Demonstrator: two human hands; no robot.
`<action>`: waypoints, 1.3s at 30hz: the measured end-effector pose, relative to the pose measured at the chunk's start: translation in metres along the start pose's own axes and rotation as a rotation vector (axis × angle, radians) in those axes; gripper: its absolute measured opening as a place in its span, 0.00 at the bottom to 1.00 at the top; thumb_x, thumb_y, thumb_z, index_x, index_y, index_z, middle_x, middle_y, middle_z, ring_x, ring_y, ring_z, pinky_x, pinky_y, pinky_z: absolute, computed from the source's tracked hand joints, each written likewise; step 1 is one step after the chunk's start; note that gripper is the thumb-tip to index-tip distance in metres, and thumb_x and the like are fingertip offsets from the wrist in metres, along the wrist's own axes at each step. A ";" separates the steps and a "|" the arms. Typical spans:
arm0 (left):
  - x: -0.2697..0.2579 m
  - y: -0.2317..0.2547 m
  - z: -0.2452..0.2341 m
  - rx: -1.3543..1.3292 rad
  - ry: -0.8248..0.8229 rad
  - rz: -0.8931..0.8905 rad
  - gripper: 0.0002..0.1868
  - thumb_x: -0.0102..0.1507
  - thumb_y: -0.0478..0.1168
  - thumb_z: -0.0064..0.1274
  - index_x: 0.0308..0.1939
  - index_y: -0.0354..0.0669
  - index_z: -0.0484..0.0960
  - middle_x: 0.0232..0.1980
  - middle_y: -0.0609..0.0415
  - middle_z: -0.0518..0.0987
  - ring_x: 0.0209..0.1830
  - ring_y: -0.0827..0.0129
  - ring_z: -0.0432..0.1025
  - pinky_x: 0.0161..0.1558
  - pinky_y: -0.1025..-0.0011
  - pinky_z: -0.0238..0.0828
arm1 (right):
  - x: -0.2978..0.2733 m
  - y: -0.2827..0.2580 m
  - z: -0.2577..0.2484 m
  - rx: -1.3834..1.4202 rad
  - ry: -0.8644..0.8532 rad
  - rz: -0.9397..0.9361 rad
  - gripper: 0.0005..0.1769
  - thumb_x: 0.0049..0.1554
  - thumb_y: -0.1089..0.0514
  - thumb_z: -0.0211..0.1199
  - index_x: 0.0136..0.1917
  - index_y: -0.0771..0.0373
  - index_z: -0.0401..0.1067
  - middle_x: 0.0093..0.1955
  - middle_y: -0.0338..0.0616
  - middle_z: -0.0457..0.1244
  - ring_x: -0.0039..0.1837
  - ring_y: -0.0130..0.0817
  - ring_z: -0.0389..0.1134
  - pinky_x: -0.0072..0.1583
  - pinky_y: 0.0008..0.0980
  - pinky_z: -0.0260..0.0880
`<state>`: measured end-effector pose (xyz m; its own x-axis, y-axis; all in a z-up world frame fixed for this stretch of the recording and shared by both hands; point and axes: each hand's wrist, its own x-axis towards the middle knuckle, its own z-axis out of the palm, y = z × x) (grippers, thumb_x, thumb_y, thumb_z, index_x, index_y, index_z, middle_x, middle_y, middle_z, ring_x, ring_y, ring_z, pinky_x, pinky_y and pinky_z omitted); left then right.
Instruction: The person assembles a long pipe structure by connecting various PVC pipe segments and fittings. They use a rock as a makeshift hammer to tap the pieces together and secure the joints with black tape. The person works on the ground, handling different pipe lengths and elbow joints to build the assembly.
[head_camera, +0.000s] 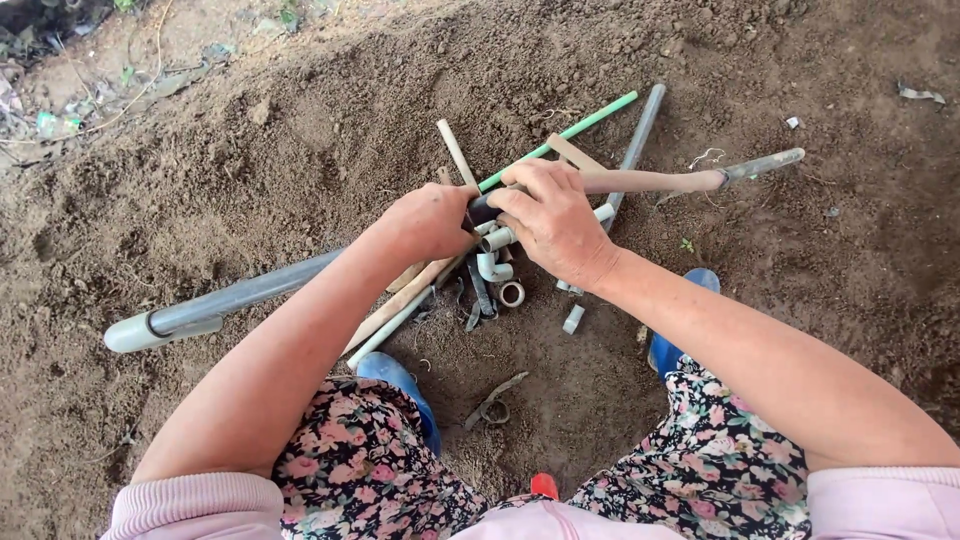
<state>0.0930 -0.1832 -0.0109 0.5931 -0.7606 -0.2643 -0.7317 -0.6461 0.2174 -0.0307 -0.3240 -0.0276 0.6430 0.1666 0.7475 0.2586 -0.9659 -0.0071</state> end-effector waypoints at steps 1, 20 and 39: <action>-0.002 0.001 -0.001 -0.004 0.000 -0.004 0.18 0.49 0.50 0.51 0.42 0.56 0.75 0.36 0.51 0.79 0.42 0.52 0.75 0.41 0.56 0.74 | -0.001 -0.002 0.000 0.004 -0.003 -0.003 0.18 0.48 0.56 0.68 0.51 0.49 0.68 0.53 0.34 0.56 0.59 0.39 0.59 0.56 0.36 0.56; -0.007 0.005 -0.004 -0.113 -0.035 0.017 0.17 0.50 0.50 0.54 0.42 0.52 0.78 0.40 0.49 0.80 0.46 0.53 0.74 0.47 0.58 0.73 | -0.001 -0.001 -0.011 0.230 -0.006 0.050 0.06 0.54 0.63 0.64 0.44 0.56 0.68 0.49 0.36 0.59 0.59 0.38 0.61 0.60 0.38 0.58; -0.011 0.011 -0.008 -0.176 -0.058 0.033 0.18 0.51 0.49 0.55 0.42 0.47 0.78 0.39 0.46 0.79 0.43 0.51 0.75 0.43 0.59 0.73 | 0.003 -0.003 -0.016 0.067 -0.053 -0.057 0.14 0.50 0.62 0.69 0.47 0.56 0.67 0.50 0.36 0.56 0.58 0.37 0.61 0.59 0.37 0.57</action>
<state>0.0810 -0.1826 0.0016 0.5451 -0.7800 -0.3072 -0.6776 -0.6258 0.3863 -0.0406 -0.3239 -0.0148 0.6624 0.2332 0.7120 0.3425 -0.9394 -0.0110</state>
